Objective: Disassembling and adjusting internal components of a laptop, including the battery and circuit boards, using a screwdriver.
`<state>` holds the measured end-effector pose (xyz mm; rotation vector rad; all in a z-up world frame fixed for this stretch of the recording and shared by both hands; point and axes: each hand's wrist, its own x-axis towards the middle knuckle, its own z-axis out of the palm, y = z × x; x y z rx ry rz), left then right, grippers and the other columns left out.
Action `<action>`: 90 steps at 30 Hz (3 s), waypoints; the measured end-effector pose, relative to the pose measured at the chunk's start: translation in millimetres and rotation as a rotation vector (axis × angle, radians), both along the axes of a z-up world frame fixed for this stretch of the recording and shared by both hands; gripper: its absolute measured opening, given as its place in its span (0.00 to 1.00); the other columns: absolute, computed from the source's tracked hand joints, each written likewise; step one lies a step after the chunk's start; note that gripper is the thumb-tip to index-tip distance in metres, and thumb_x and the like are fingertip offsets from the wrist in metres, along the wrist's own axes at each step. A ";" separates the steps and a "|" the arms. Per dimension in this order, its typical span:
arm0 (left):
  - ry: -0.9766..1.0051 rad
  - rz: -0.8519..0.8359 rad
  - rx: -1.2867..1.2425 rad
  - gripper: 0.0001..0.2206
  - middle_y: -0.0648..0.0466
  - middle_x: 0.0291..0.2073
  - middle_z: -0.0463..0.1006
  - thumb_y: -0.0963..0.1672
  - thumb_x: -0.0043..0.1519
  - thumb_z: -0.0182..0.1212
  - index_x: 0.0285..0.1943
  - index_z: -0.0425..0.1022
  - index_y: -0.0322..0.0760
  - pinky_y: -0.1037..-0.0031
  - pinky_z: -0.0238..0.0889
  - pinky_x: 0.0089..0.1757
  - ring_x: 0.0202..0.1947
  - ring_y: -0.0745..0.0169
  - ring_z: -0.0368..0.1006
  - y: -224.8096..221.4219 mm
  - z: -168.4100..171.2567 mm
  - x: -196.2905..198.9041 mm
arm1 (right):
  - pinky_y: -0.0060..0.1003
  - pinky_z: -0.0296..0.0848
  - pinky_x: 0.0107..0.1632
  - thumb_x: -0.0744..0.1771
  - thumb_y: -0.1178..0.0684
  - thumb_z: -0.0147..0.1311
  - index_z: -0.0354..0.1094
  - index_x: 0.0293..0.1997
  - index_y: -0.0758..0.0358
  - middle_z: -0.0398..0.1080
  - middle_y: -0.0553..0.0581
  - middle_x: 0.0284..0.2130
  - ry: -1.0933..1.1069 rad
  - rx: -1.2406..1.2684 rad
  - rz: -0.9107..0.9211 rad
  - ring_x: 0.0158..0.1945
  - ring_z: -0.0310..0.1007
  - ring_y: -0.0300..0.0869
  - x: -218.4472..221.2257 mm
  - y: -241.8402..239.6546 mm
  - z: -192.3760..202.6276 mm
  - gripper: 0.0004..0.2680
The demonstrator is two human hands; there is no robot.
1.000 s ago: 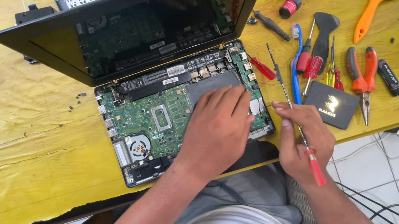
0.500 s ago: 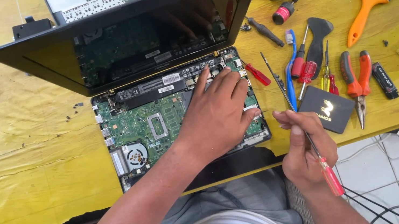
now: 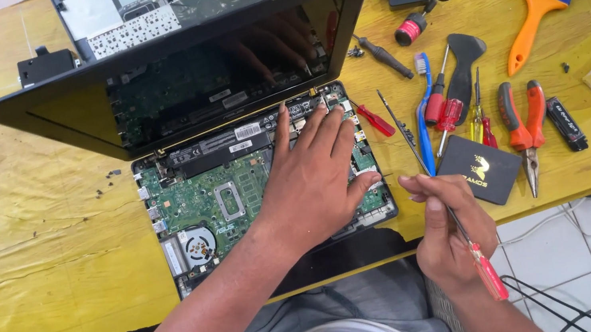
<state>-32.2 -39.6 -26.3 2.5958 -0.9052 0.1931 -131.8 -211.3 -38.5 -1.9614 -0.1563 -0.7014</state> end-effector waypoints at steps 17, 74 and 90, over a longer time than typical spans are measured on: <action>-0.126 -0.157 -0.531 0.10 0.42 0.59 0.74 0.40 0.72 0.54 0.59 0.74 0.29 0.51 0.67 0.61 0.63 0.37 0.71 45.0 61.9 -29.3 | 0.40 0.75 0.48 0.73 0.55 0.39 0.67 0.47 0.66 0.78 0.68 0.41 -0.218 -0.110 0.223 0.40 0.78 0.53 -19.8 10.1 14.3 0.09; -0.142 0.695 -0.160 0.07 0.51 0.40 0.74 0.43 0.60 0.75 0.41 0.82 0.36 0.53 0.58 0.57 0.45 0.53 0.70 230.9 -14.6 -21.5 | 0.40 0.74 0.38 0.75 0.47 0.45 0.64 0.50 0.74 0.68 0.73 0.35 -0.050 0.224 0.007 0.41 0.69 0.51 -28.9 -2.4 -13.1 0.14; 0.371 0.287 -1.169 0.03 0.46 0.36 0.80 0.39 0.66 0.59 0.44 0.74 0.31 0.73 0.81 0.43 0.37 0.56 0.82 110.9 31.8 -100.3 | 0.32 0.74 0.35 0.72 0.48 0.53 0.67 0.47 0.60 0.71 0.57 0.31 0.045 0.581 0.268 0.34 0.71 0.44 -29.7 4.9 -5.5 0.07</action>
